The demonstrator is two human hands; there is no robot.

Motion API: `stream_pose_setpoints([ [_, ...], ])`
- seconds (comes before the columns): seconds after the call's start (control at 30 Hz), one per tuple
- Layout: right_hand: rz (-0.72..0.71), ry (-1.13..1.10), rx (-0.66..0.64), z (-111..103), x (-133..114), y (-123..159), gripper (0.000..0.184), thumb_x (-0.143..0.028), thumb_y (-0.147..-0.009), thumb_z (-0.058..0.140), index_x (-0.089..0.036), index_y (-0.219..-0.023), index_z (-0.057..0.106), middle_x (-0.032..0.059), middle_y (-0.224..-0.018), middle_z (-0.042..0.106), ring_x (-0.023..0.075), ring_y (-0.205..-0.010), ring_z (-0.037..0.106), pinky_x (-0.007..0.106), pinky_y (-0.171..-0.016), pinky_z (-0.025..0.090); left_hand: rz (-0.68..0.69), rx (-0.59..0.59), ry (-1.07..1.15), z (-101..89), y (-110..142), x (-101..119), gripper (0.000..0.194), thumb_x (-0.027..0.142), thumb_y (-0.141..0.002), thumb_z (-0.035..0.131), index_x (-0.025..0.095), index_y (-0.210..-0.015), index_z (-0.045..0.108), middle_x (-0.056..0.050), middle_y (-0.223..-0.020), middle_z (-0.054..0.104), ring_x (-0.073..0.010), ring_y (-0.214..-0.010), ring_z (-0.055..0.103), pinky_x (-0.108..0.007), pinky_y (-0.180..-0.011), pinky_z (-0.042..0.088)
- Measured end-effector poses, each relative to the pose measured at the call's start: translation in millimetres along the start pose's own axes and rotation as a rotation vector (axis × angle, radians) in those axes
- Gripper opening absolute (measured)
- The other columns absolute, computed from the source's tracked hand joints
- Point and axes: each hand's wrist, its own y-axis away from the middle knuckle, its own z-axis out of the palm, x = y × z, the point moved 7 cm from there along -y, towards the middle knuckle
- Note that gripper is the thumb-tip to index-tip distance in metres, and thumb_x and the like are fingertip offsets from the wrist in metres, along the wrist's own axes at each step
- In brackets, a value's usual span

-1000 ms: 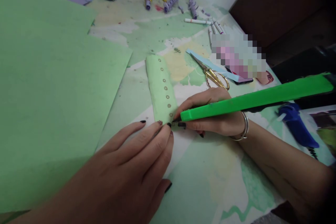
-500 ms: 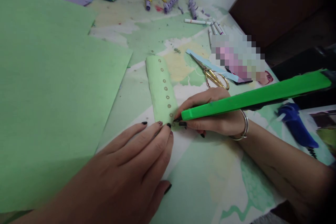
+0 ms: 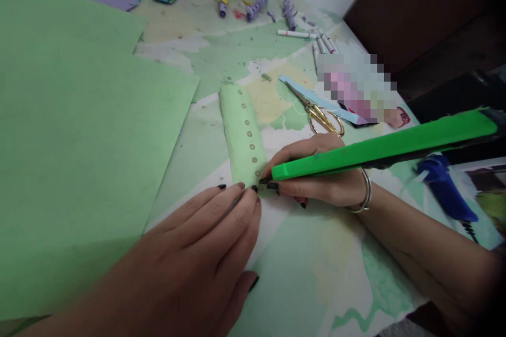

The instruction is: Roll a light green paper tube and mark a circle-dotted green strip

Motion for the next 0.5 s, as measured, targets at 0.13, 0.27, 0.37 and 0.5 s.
stream_pose_setpoints([
  [0.13, -0.036, 0.044, 0.012, -1.0, -1.8, -0.1, 0.015, -0.019, -0.077, 0.058, -0.013, -0.088, 0.066, -0.0020, -0.059, 0.062, 0.0064, -0.047, 0.056, 0.015, -0.046, 0.047, 0.000, 0.006, -0.003, -0.5, -0.1, -0.3, 0.041, 0.029, -0.085, 0.044, 0.010, -0.120, 0.052, -0.011, -0.126, 0.053, -0.0257, -0.121, 0.042, -0.042, -0.105, 0.035],
  [0.27, -0.081, 0.104, 0.029, -2.3, -3.7, -0.4, 0.015, -0.021, -0.075, 0.059, -0.013, -0.086, 0.066, 0.0016, -0.070, 0.066, 0.0102, -0.060, 0.061, 0.018, -0.053, 0.049, 0.001, 0.009, -0.006, -1.3, -0.7, -0.9, 0.040, 0.029, -0.085, 0.045, 0.010, -0.120, 0.053, -0.011, -0.125, 0.053, -0.0252, -0.120, 0.043, -0.041, -0.106, 0.034],
  [0.37, -0.094, 0.122, 0.047, -3.1, -4.9, 0.0, 0.014, -0.022, -0.075, 0.059, -0.014, -0.084, 0.066, 0.0023, -0.072, 0.066, 0.0113, -0.063, 0.061, 0.019, -0.054, 0.048, -0.001, 0.015, -0.013, -2.1, -1.2, -1.3, 0.040, 0.029, -0.085, 0.045, 0.011, -0.119, 0.053, -0.010, -0.125, 0.053, -0.0247, -0.120, 0.043, -0.040, -0.106, 0.033],
  [0.5, -0.105, 0.118, 0.066, -2.9, -6.4, 0.9, 0.012, -0.021, -0.074, 0.060, -0.014, -0.083, 0.066, 0.0023, -0.074, 0.066, 0.0115, -0.066, 0.061, 0.019, -0.056, 0.047, 0.007, 0.029, -0.019, -3.0, -1.0, -0.1, 0.040, 0.028, -0.085, 0.045, 0.009, -0.120, 0.052, -0.011, -0.125, 0.053, -0.0251, -0.119, 0.044, -0.040, -0.105, 0.034],
])
